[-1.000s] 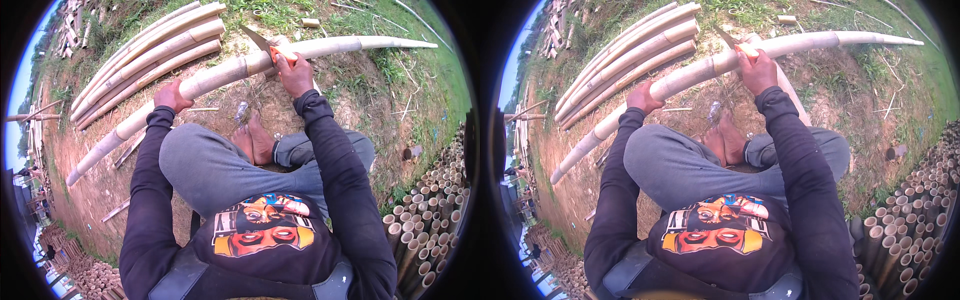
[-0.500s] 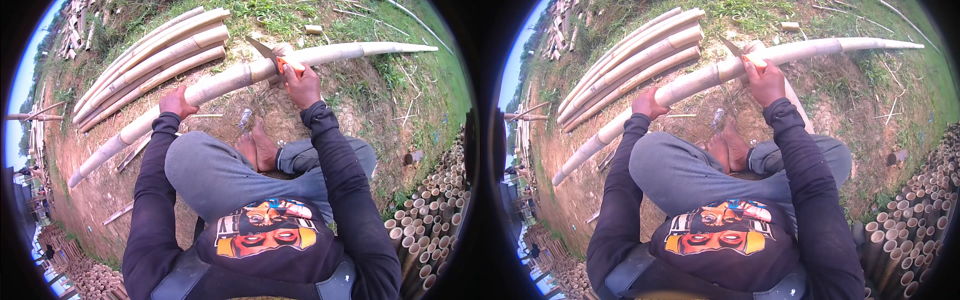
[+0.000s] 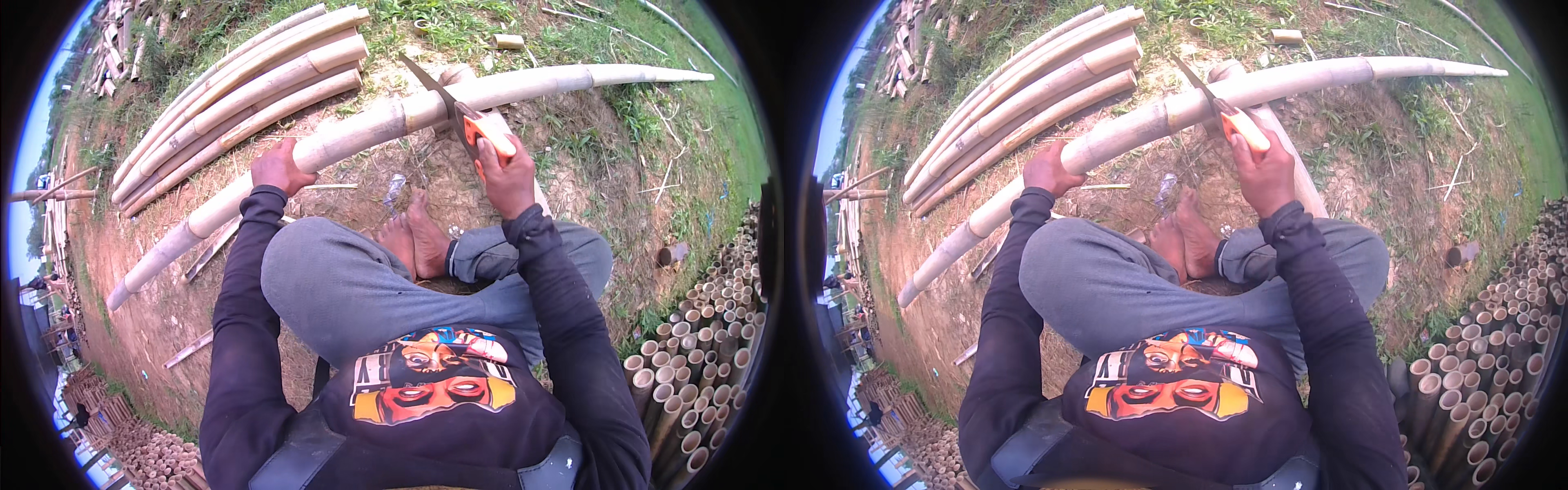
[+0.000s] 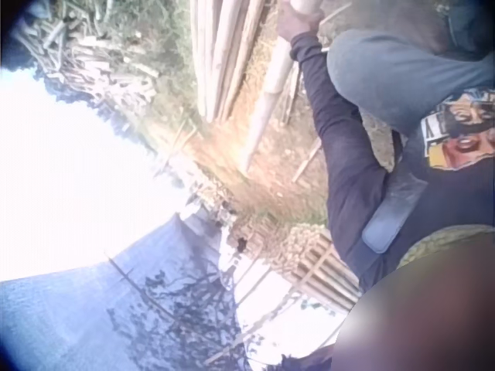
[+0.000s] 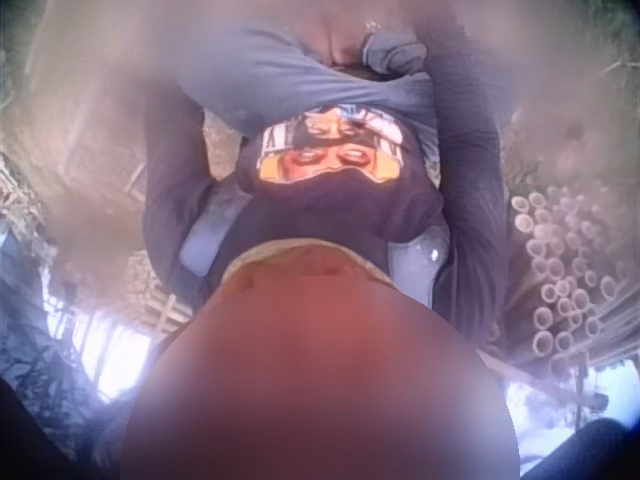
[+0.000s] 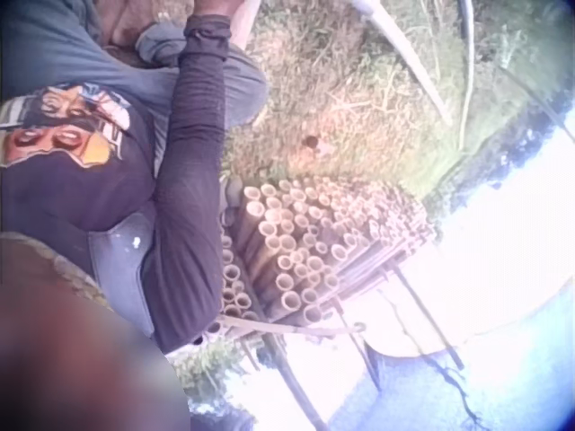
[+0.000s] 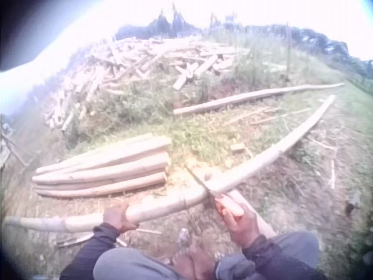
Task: The person sits cross-legged on the ground and uses a hand saw to cut long bamboo poles into shorter sections. They repeatedly position a pole, saw through it, and place the cut piece aside.
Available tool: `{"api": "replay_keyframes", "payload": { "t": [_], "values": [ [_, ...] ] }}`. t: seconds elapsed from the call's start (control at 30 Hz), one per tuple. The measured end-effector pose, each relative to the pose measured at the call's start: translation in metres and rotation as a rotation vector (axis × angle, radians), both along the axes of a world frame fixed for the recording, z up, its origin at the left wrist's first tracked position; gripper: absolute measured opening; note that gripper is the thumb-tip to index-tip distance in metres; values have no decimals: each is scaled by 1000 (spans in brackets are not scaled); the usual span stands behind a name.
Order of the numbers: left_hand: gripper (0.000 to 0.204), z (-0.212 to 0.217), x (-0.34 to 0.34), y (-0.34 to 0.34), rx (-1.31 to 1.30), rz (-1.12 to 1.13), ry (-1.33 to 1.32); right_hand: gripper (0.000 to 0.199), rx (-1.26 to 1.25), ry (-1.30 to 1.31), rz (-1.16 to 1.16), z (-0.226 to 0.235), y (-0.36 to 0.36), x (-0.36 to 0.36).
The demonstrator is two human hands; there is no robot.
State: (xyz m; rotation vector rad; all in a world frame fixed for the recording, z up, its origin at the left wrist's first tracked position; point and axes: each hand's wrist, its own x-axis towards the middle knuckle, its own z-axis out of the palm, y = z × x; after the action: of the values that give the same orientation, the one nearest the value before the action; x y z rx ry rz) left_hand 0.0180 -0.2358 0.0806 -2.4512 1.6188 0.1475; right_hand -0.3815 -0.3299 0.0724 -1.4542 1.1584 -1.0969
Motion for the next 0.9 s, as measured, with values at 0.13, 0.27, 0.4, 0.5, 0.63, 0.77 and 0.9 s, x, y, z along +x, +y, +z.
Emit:
{"api": "replay_keyframes", "payload": {
  "t": [0.13,0.27,0.4,0.5,0.63,0.77,0.9],
  "values": [
    [82,10,-3,2,2,4,5,27,-92,125,7,-8,-47,25],
    [85,4,1,1,17,-7,-4,26,57,-25,-44,23,88,-78],
    [83,-7,5,1,-47,-47,-9,28,9,86,-54,41,146,-117],
    [82,-7,5,0,-12,-19,-7,25,40,17,-48,10,55,-41],
    [82,1,3,1,16,4,7,41,-69,242,16,-19,-65,40],
    [84,2,4,0,3,-15,2,27,-128,143,56,11,10,-26],
    [81,-6,6,0,-18,-40,9,25,17,160,2,60,133,-123]
  ]
}}
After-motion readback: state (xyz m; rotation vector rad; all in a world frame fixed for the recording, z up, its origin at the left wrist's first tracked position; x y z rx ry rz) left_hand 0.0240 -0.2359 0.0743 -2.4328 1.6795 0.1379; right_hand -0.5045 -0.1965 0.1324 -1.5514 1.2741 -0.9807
